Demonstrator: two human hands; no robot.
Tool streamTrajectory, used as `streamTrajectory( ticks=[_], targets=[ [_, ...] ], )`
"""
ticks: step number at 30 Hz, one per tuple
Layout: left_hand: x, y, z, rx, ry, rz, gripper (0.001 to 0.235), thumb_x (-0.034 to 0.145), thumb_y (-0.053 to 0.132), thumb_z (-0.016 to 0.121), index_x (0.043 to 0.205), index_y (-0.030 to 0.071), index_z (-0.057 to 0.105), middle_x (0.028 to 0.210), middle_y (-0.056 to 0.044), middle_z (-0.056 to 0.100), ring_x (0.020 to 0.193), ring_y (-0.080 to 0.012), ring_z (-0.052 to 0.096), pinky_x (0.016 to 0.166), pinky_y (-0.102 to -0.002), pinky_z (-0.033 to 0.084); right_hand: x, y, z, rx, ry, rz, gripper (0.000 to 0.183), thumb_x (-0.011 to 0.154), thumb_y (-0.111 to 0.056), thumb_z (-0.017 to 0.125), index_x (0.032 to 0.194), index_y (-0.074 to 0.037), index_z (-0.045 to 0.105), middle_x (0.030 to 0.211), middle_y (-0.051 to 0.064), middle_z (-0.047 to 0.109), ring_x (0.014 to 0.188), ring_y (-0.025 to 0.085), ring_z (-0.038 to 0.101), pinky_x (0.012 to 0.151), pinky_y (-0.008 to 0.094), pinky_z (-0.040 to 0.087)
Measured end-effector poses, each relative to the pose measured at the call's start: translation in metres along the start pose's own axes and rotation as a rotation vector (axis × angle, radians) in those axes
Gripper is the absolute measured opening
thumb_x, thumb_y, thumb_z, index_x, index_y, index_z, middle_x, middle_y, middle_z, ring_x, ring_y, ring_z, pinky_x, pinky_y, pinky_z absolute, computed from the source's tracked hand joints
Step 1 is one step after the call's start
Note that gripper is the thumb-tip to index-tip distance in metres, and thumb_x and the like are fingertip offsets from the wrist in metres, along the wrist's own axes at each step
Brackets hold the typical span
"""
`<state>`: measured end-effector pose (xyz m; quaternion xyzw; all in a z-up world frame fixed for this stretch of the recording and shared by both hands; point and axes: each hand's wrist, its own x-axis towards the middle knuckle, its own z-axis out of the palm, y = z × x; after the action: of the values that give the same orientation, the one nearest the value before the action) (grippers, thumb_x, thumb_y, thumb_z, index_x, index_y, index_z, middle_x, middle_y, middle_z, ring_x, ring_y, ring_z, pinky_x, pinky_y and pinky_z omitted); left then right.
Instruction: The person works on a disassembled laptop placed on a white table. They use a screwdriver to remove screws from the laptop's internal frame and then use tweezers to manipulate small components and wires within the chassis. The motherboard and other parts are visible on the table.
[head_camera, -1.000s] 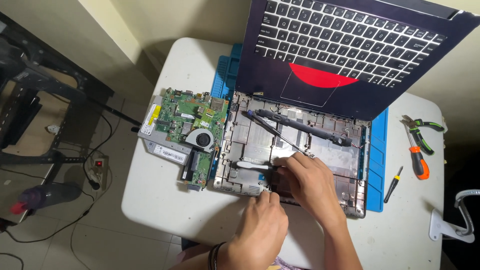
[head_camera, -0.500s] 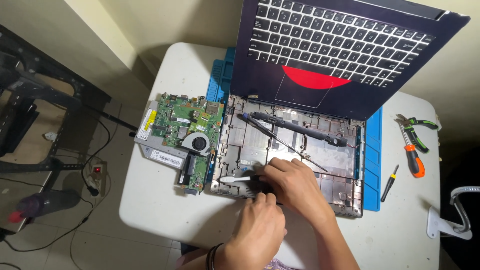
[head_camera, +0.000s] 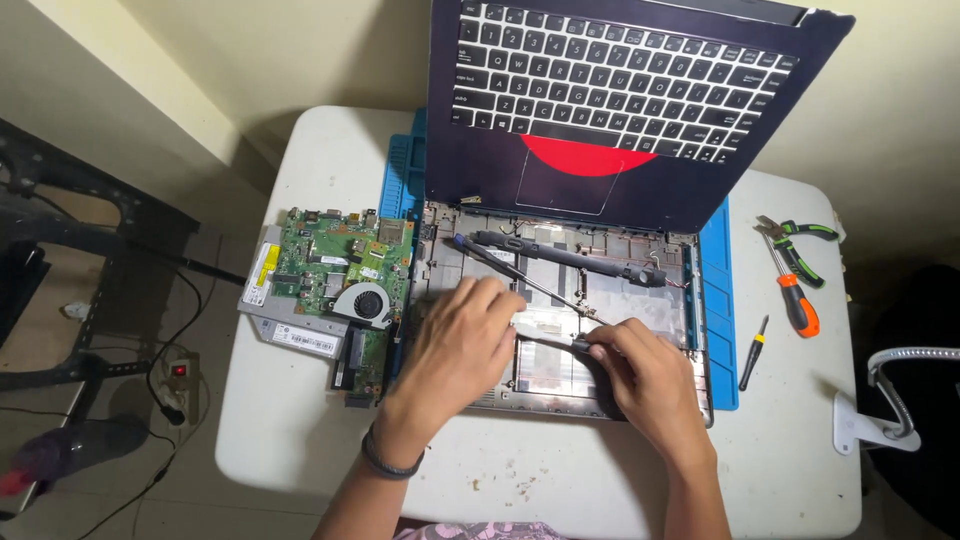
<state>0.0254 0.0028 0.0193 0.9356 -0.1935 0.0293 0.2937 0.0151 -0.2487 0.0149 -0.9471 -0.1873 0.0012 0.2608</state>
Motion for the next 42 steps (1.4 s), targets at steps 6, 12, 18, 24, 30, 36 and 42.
streamTrajectory(
  ticks=[6,12,18,24,30,36,42],
  targets=[
    [0.033,-0.016,0.023,0.113,0.135,0.101,0.035,0.084,-0.004,0.06,0.117,0.006,0.067,0.109,-0.009,0.061,0.099,-0.0282,0.054,0.084,-0.042,0.048,-0.005,0.004,0.003,0.035,-0.054,0.024,0.008,0.099,-0.02,0.062,0.103,-0.017,0.068,0.091,-0.003,0.067,0.073,0.021,0.063,0.068,0.035,0.047],
    [0.027,-0.013,0.039,0.083,0.266,0.198,0.026,0.08,-0.013,0.054,0.096,0.005,0.065,0.1,-0.008,0.063,0.095,-0.0269,0.055,0.078,-0.039,0.049,-0.012,0.017,-0.015,0.224,0.024,0.191,0.018,0.1,-0.019,0.057,0.098,-0.011,0.073,0.092,-0.001,0.075,0.088,0.016,0.068,0.08,0.028,0.047],
    [0.021,-0.013,0.052,0.0,0.269,0.228,0.031,0.082,-0.012,0.057,0.108,0.0,0.067,0.108,-0.012,0.064,0.106,-0.0303,0.057,0.085,-0.042,0.055,0.015,0.006,-0.023,0.16,0.207,0.181,0.014,0.102,-0.013,0.057,0.098,-0.008,0.069,0.099,0.003,0.072,0.091,0.019,0.066,0.078,0.03,0.047],
    [0.019,-0.024,0.063,0.094,0.256,0.242,0.022,0.091,0.002,0.058,0.111,0.009,0.066,0.101,-0.005,0.061,0.114,-0.0243,0.058,0.094,-0.036,0.051,0.073,-0.022,-0.009,-0.083,0.169,-0.1,0.005,0.098,-0.02,0.068,0.102,-0.023,0.07,0.08,0.001,0.062,0.075,0.03,0.069,0.069,0.041,0.054],
    [0.017,-0.023,0.063,0.04,0.272,0.224,0.016,0.093,0.001,0.06,0.105,0.008,0.067,0.1,-0.007,0.063,0.118,-0.0273,0.06,0.097,-0.037,0.053,0.099,-0.013,0.015,-0.256,0.202,-0.162,0.003,0.098,-0.025,0.07,0.1,-0.027,0.069,0.078,-0.004,0.057,0.07,0.025,0.066,0.064,0.036,0.048],
    [0.018,-0.038,0.089,0.057,0.292,0.231,0.012,0.095,0.003,0.057,0.095,0.011,0.065,0.087,-0.002,0.057,0.107,-0.024,0.063,0.088,-0.034,0.055,0.103,-0.022,0.023,-0.182,0.191,-0.166,0.006,0.097,-0.023,0.071,0.102,-0.025,0.07,0.08,-0.003,0.058,0.07,0.028,0.067,0.062,0.039,0.049],
    [0.019,-0.033,0.077,0.05,0.314,0.253,0.017,0.092,-0.001,0.057,0.079,0.01,0.06,0.077,-0.001,0.049,0.09,-0.0234,0.059,0.073,-0.032,0.053,0.114,-0.016,0.043,-0.333,0.223,-0.195,0.001,0.097,-0.027,0.07,0.097,-0.027,0.07,0.078,-0.006,0.055,0.072,0.022,0.067,0.061,0.032,0.044]
  ],
)
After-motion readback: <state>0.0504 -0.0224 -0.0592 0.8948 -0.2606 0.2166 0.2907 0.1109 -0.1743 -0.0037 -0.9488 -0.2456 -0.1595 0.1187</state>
